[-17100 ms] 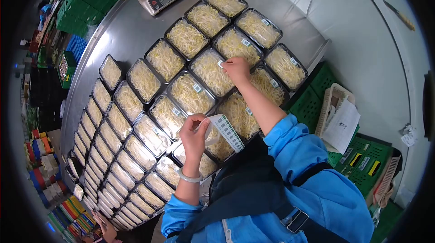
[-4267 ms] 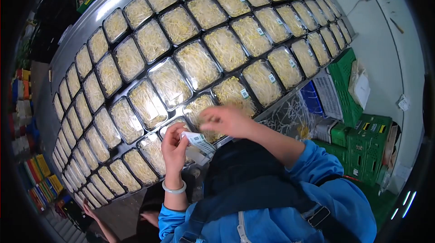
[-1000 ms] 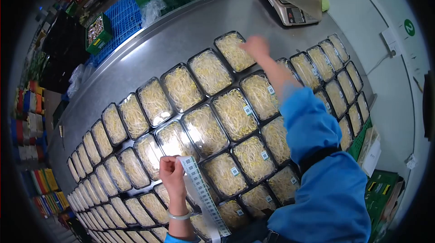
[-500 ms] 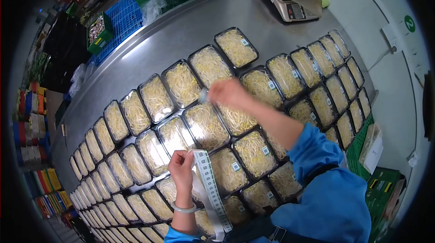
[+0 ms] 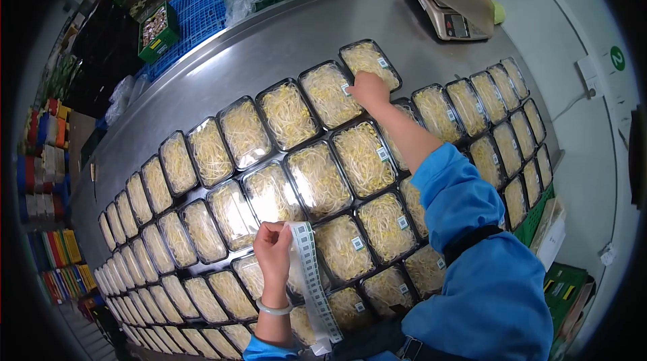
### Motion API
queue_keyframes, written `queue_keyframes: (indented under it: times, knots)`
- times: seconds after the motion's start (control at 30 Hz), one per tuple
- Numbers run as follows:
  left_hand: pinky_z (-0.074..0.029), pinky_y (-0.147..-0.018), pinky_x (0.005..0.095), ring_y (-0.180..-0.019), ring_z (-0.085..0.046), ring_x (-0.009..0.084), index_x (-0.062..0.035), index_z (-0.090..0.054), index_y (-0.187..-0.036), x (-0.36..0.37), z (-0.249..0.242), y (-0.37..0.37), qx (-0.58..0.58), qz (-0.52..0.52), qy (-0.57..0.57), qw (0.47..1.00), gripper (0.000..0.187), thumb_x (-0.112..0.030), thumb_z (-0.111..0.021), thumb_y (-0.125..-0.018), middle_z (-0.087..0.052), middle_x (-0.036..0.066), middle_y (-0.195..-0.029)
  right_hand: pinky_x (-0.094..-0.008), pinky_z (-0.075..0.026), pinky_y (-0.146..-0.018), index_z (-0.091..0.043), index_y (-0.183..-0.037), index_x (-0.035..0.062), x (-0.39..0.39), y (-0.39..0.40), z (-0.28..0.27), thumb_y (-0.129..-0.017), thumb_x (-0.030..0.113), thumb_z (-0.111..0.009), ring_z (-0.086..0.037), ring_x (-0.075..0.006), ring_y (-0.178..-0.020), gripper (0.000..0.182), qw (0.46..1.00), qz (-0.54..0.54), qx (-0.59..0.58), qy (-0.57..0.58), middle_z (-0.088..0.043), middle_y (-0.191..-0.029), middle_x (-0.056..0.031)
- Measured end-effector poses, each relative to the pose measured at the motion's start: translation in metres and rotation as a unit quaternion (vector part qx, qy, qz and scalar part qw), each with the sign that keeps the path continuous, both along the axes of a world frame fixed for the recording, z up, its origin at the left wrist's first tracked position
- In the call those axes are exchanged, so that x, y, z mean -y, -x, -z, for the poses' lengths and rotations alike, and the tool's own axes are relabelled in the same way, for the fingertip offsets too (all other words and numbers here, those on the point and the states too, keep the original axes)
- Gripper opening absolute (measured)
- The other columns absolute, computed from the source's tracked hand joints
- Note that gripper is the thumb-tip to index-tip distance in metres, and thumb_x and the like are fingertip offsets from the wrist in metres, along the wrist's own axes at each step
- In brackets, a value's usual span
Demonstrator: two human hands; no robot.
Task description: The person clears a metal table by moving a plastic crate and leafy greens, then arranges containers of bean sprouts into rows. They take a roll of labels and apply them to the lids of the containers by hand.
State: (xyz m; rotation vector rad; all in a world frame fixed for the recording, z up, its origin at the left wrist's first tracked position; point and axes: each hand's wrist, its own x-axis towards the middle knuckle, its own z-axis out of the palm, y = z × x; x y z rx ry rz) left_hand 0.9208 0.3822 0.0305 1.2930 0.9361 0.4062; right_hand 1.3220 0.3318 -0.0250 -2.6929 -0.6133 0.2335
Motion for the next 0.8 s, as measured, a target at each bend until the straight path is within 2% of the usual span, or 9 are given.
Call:
queue_keyframes:
  times: [0.07, 0.13, 0.17, 0.2, 0.3, 0.47, 0.53, 0.63, 0.8]
  knots:
    - [-0.043, -0.066, 0.0202, -0.072, -0.054, 0.0060, -0.0013, -0.058, -0.086, -0.002, 0.001, 0.001, -0.004, -0.015, 0.001, 1.000, 0.005, 0.004, -0.060, -0.087, -0.062, 0.003, -0.084, -0.0383, -0.052, -0.070, -0.069, -0.089, 0.0074, -0.001, 0.022, -0.022, -0.076, 0.034, -0.071, -0.067, -0.0282, -0.076, 0.030, 0.999, -0.027, 0.044, 0.013, -0.070, -0.087, -0.0092]
    - [-0.043, -0.065, 0.0200, -0.072, -0.054, 0.0057, 0.0003, -0.059, -0.091, 0.001, -0.015, -0.010, 0.008, -0.032, 0.002, 0.999, 0.006, 0.004, -0.060, -0.087, -0.062, 0.002, -0.085, -0.0385, -0.052, -0.068, -0.067, -0.094, 0.0073, -0.004, 0.080, -0.065, -0.079, 0.033, -0.070, -0.066, -0.0275, -0.073, 0.030, 0.963, -0.093, -0.215, -0.136, -0.069, -0.083, -0.0094]
    - [-0.043, -0.065, 0.0199, -0.072, -0.054, 0.0055, 0.0011, -0.060, -0.094, 0.003, -0.020, -0.013, 0.013, -0.039, 0.005, 0.999, 0.008, 0.004, -0.060, -0.087, -0.062, 0.002, -0.085, -0.0314, -0.050, -0.067, -0.065, -0.095, 0.0048, -0.001, 0.108, -0.050, -0.082, 0.033, -0.071, -0.062, -0.0157, -0.070, 0.031, 0.917, -0.215, -0.299, -0.150, -0.067, -0.087, -0.0078]
    - [-0.042, -0.064, 0.0197, -0.071, -0.054, 0.0052, 0.0014, -0.061, -0.095, 0.004, -0.016, -0.011, 0.009, -0.034, 0.002, 0.999, 0.008, 0.004, -0.060, -0.087, -0.061, 0.002, -0.084, -0.0311, -0.050, -0.069, -0.066, -0.098, 0.0058, 0.010, 0.140, -0.060, -0.083, 0.032, -0.070, -0.063, -0.0160, -0.076, 0.030, 0.858, -0.364, -0.291, -0.217, -0.068, -0.093, -0.0062]
    - [-0.041, -0.062, 0.0193, -0.068, -0.052, 0.0042, 0.0019, -0.062, -0.093, 0.001, -0.003, -0.006, -0.010, -0.015, -0.017, 1.000, 0.006, 0.002, -0.061, -0.087, -0.061, 0.000, -0.079, -0.0333, -0.050, -0.071, -0.067, -0.097, 0.0104, 0.026, 0.200, -0.075, -0.081, 0.032, -0.070, -0.065, -0.0219, -0.081, 0.026, 0.809, -0.530, -0.216, -0.135, -0.068, -0.091, -0.0075]
    - [-0.039, -0.058, 0.0189, -0.063, -0.049, 0.0033, 0.0005, -0.061, -0.080, 0.000, -0.004, 0.004, -0.055, -0.023, -0.056, 0.997, 0.008, -0.002, -0.065, -0.086, -0.058, -0.001, -0.071, -0.0307, -0.048, -0.063, -0.068, -0.090, 0.0083, 0.024, 0.188, -0.074, -0.082, 0.021, -0.069, -0.062, -0.0147, -0.068, 0.014, 0.846, -0.386, -0.300, -0.212, -0.067, -0.080, -0.0064]
    - [-0.040, -0.060, 0.0192, -0.065, -0.049, 0.0035, 0.0002, -0.060, -0.079, -0.002, 0.002, 0.010, -0.059, -0.027, -0.055, 0.996, 0.009, -0.003, -0.066, -0.086, -0.058, -0.001, -0.071, -0.0263, -0.044, -0.054, -0.069, -0.084, 0.0065, 0.002, 0.155, -0.072, -0.081, 0.020, -0.072, -0.055, -0.0085, -0.061, 0.014, 0.900, -0.143, -0.338, -0.237, -0.064, -0.071, -0.0014]
    - [-0.040, -0.063, 0.0202, -0.067, -0.049, 0.0044, 0.0001, -0.060, -0.079, -0.004, 0.009, 0.017, -0.044, -0.021, -0.061, 0.997, 0.011, -0.005, -0.068, -0.085, -0.058, -0.001, -0.071, -0.0271, -0.039, -0.046, -0.069, -0.075, 0.0021, -0.030, 0.099, -0.029, -0.077, 0.020, -0.074, -0.050, -0.0093, -0.050, 0.019, 0.871, 0.025, -0.348, -0.347, -0.061, -0.062, -0.0036]
    - [-0.042, -0.067, 0.0209, -0.069, -0.050, 0.0054, 0.0006, -0.060, -0.079, -0.001, 0.004, 0.024, -0.044, -0.023, -0.047, 0.998, 0.011, -0.006, -0.068, -0.084, -0.059, -0.001, -0.072, -0.0333, -0.050, -0.062, -0.073, -0.073, 0.0063, -0.067, 0.065, 0.023, -0.068, 0.025, -0.076, -0.065, -0.0196, -0.063, 0.019, 0.929, 0.054, -0.275, -0.242, -0.069, -0.068, -0.0072]
